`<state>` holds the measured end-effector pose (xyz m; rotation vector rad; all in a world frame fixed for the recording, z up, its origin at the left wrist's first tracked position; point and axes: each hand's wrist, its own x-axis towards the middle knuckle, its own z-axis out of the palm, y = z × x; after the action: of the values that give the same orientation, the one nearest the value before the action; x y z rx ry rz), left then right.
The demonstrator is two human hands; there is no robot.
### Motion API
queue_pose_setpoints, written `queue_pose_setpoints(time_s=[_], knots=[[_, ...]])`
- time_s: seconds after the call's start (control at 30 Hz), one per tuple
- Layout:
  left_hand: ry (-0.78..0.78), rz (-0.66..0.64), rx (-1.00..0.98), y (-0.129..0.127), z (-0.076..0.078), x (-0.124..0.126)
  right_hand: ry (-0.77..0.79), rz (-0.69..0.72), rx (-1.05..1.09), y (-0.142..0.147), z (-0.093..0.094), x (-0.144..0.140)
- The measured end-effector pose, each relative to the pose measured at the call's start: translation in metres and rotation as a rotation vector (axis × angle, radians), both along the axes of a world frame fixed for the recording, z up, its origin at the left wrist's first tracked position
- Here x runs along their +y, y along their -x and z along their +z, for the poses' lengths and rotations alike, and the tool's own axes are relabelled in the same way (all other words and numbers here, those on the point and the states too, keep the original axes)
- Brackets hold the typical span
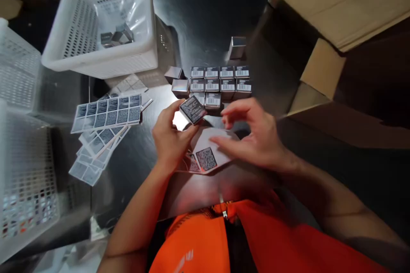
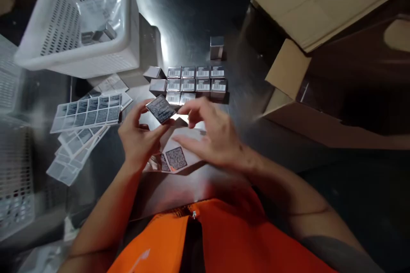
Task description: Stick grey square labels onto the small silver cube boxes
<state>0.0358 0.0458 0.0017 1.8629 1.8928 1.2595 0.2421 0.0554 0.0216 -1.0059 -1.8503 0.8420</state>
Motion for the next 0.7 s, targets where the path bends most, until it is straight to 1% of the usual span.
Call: queue_pose_setpoints(time_s=[0.07,0.1,0.13,0.2,0.27,0.4,0.47,0.5,0.53,0.6,0.63,0.7], knots=[[-0.006,0.058,-0.031,0.004,0.001,0.002,-0.051,0.242,-0.161,0.005,-0.004,-0.003],[-0.006,0.074,-0.046,0.005,0.001,0.002,-0.051,0.31,-0.213,0.008,-0.006,-0.004],[-0.012,0.086,-0.062,0.006,0.001,0.003,-0.027,0.345,-0.234,0.011,-0.009,-0.004],[-0.031,0.1,-0.09,0.007,0.001,0.003,0.059,0.362,-0.205,0.016,-0.014,-0.003],[-0.058,0.096,-0.11,0.008,0.001,0.004,0.143,0.347,-0.146,0.019,-0.017,-0.002],[-0.103,0.107,-0.12,0.01,0.002,0.006,0.333,0.262,-0.07,0.02,-0.012,-0.003],[-0.092,0.133,-0.121,0.01,0.003,0.007,0.425,0.267,-0.076,0.019,-0.008,-0.005],[-0.077,0.147,-0.119,0.01,0.004,0.007,0.438,0.282,-0.104,0.019,-0.007,-0.006],[-0.064,0.163,-0.119,0.01,0.004,0.008,0.41,0.291,-0.153,0.018,-0.006,-0.008],[-0.031,0.188,-0.12,0.01,0.003,0.009,0.292,0.29,-0.272,0.018,-0.006,-0.009],[-0.016,0.193,-0.121,0.01,0.003,0.009,0.208,0.287,-0.314,0.018,-0.007,-0.009],[0.011,0.189,-0.123,0.011,0.001,0.01,-0.054,0.267,-0.349,0.019,-0.008,-0.009]])
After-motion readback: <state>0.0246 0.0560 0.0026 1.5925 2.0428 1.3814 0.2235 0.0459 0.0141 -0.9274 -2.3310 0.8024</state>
